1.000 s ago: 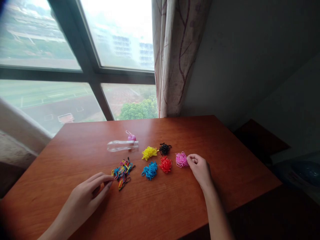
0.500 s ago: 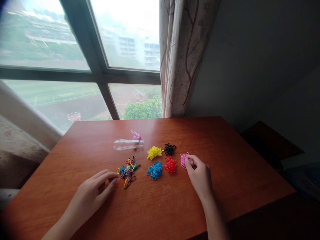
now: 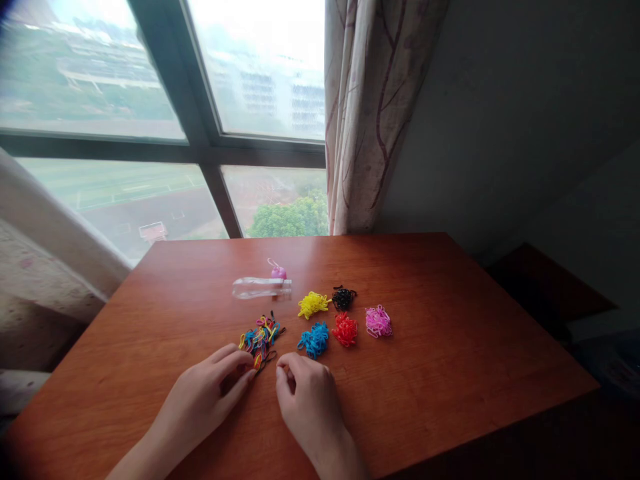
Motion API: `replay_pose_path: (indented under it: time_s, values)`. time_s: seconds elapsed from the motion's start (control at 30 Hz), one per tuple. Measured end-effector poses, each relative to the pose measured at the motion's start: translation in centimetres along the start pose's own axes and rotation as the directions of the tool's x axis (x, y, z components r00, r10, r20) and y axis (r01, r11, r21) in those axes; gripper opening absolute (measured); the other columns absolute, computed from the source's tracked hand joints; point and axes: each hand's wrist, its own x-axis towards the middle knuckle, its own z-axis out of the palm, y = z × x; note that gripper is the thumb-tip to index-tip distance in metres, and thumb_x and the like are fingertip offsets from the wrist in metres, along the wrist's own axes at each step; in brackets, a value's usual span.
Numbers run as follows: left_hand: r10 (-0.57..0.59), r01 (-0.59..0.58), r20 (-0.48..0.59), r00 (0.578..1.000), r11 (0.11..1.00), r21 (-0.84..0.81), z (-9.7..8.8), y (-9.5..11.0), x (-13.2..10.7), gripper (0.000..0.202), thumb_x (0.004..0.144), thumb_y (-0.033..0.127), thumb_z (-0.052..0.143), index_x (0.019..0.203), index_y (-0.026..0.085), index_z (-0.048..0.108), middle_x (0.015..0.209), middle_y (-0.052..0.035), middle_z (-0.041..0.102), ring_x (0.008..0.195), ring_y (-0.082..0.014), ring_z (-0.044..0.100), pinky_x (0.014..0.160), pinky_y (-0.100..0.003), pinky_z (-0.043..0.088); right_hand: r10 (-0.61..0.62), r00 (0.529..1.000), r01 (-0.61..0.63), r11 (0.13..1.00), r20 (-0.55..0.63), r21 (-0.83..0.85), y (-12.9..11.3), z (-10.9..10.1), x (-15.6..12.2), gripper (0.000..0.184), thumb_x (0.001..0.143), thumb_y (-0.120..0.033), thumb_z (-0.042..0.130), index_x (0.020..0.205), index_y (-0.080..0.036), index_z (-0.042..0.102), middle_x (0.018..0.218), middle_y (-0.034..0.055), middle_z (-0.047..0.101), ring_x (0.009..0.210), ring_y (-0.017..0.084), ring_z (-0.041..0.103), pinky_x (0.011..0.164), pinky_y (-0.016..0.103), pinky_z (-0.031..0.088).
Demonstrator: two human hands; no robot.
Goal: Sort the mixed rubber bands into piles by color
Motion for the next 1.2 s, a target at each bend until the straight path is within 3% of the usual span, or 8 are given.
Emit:
replay_pose_path:
  time_s: [0.23,0.5,0.73,0.87,1.03,1.2]
  values:
    - [-0.002,0.002,-0.009,1.0,1.0,0.018,0.0,0.6,0.0,0.012,0.09,0.028,0.052,0.083,0.025,0.061,0.09,0.0014,0.067,0.075,-0.0146,0.066,0.063,-0.022,0.045,-0.039,0.999,0.038,0.995,-0.007,-0.09,0.2,0.5,-0.3,0.017,0.09,-0.015,0.05,0.087,-0.022,0.065,0.074,-0.0008,0.068,0.066,0.014,0.063,0.063,0.022,0.037]
    - [0.044,-0.044,-0.029,0.999,0.999,0.013,0.2,0.2,0.0,0.02,0.094,0.025,0.044,0.095,0.027,0.064,0.099,-0.0009,0.069,0.08,-0.0159,0.069,0.066,-0.023,0.048,-0.061,0.998,0.061,0.992,0.001,-0.115,0.1,0.6,-0.5,0.018,0.089,-0.014,0.048,0.085,-0.022,0.063,0.075,-0.0013,0.068,0.068,0.015,0.062,0.064,0.023,0.036]
    - [0.025,-0.024,-0.061,0.998,1.0,0.018,0.1,0.0,0.0,0.017,0.092,0.026,0.047,0.091,0.026,0.064,0.089,0.0001,0.068,0.072,-0.0145,0.067,0.062,-0.021,0.046,-0.072,0.997,0.07,0.989,-0.008,-0.132,-0.2,0.4,-0.5,0.019,0.09,-0.014,0.048,0.085,-0.022,0.064,0.074,-0.0005,0.068,0.067,0.015,0.063,0.062,0.022,0.037]
    - [0.026,-0.026,-0.047,0.999,1.0,0.011,0.1,-0.2,-0.1,0.018,0.093,0.026,0.045,0.092,0.026,0.063,0.09,0.0001,0.067,0.075,-0.0146,0.066,0.064,-0.022,0.047,-0.047,0.999,0.044,0.98,-0.013,-0.193,-0.5,0.7,-0.3,0.018,0.088,-0.013,0.051,0.089,-0.022,0.065,0.073,-0.0008,0.069,0.067,0.015,0.065,0.061,0.022,0.037]
    - [0.016,-0.015,-0.025,1.0,1.0,0.018,0.0,-0.4,-0.1,0.018,0.094,0.026,0.045,0.094,0.027,0.062,0.091,0.0006,0.066,0.076,-0.0149,0.067,0.067,-0.022,0.047,0.003,1.0,-0.008,0.955,-0.018,-0.296,-1.1,1.1,0.4,0.027,0.086,-0.012,0.059,0.11,-0.024,0.064,0.083,0.0005,0.074,0.068,0.017,0.069,0.058,0.023,0.036]
    - [0.018,-0.018,0.001,1.0,1.0,0.008,0.0,-0.6,0.0,0.018,0.094,0.025,0.044,0.093,0.027,0.062,0.091,0.0008,0.065,0.079,-0.0154,0.067,0.069,-0.022,0.047,0.046,0.999,-0.041,0.932,0.005,-0.36,-1.5,1.5,1.1,0.019,0.089,-0.014,0.059,0.104,-0.025,0.064,0.081,0.0001,0.074,0.067,0.018,0.069,0.054,0.025,0.03]
